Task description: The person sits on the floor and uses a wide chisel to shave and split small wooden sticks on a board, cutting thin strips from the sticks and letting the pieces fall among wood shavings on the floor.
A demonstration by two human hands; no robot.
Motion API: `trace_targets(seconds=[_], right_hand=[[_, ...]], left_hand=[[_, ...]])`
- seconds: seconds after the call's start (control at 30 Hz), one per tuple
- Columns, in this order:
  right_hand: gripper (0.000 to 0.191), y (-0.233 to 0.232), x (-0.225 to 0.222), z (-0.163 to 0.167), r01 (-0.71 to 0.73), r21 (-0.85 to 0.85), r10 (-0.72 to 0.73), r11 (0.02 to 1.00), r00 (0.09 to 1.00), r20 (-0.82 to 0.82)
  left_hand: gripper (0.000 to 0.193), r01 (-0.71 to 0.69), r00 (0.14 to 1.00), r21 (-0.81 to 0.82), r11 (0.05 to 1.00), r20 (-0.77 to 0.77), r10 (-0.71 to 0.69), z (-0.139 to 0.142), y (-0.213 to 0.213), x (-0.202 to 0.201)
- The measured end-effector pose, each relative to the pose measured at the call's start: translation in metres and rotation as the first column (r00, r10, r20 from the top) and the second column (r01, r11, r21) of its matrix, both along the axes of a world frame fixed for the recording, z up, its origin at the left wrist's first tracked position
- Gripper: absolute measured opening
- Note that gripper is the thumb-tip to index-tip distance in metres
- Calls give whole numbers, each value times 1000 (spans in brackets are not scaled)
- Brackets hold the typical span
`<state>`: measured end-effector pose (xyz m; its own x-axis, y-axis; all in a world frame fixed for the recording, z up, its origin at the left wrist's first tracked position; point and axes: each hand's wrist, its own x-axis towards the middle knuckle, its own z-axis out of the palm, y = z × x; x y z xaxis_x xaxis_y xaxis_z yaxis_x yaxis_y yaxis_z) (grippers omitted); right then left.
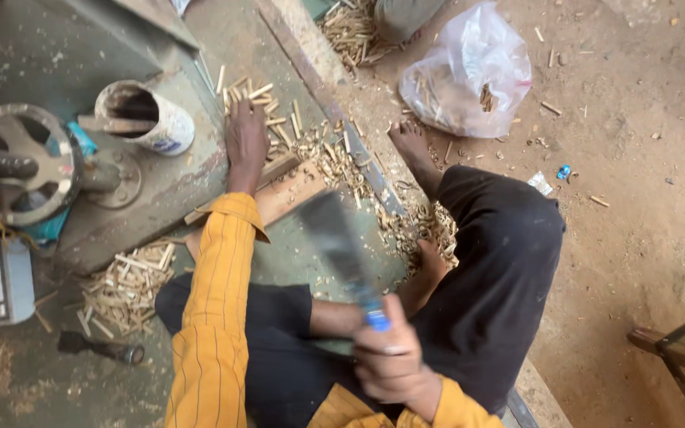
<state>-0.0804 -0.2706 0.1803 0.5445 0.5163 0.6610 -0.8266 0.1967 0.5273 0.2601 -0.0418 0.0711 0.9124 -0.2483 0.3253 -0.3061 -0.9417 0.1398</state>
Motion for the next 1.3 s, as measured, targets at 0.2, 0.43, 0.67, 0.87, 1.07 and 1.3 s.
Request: trace_targets(seconds=[0.2,0.43,0.67,0.87,1.07,1.3], right_hand=[[13,-26,35,72,110,513,-215,851,965,150],[35,20,66,56,177,526,-351,832,902,251],[52,2,-4,3,269,-925,-137,-266,940,313],[49,14,12,-11,109,-919,-89,-379,984,153],[47,19,8,-13,110,-875,-48,-472,987,150],[47,21,3,-27,154,-814,10,-561,984,179]], left_hand=[[31,-5,999,-372,928,42,22,35,13,-13],[17,22,970,-492,870,222,102,60,35,-105],[8,-21,982,-440,898,159,101,-4,39,-217],[12,-60,991,-597,800,59,119,-59,54,-207],[27,-88,989,-636,766,35,142,-64,52,-204],[57,-336,939,-330,882,-40,343,-52,48,-234]])
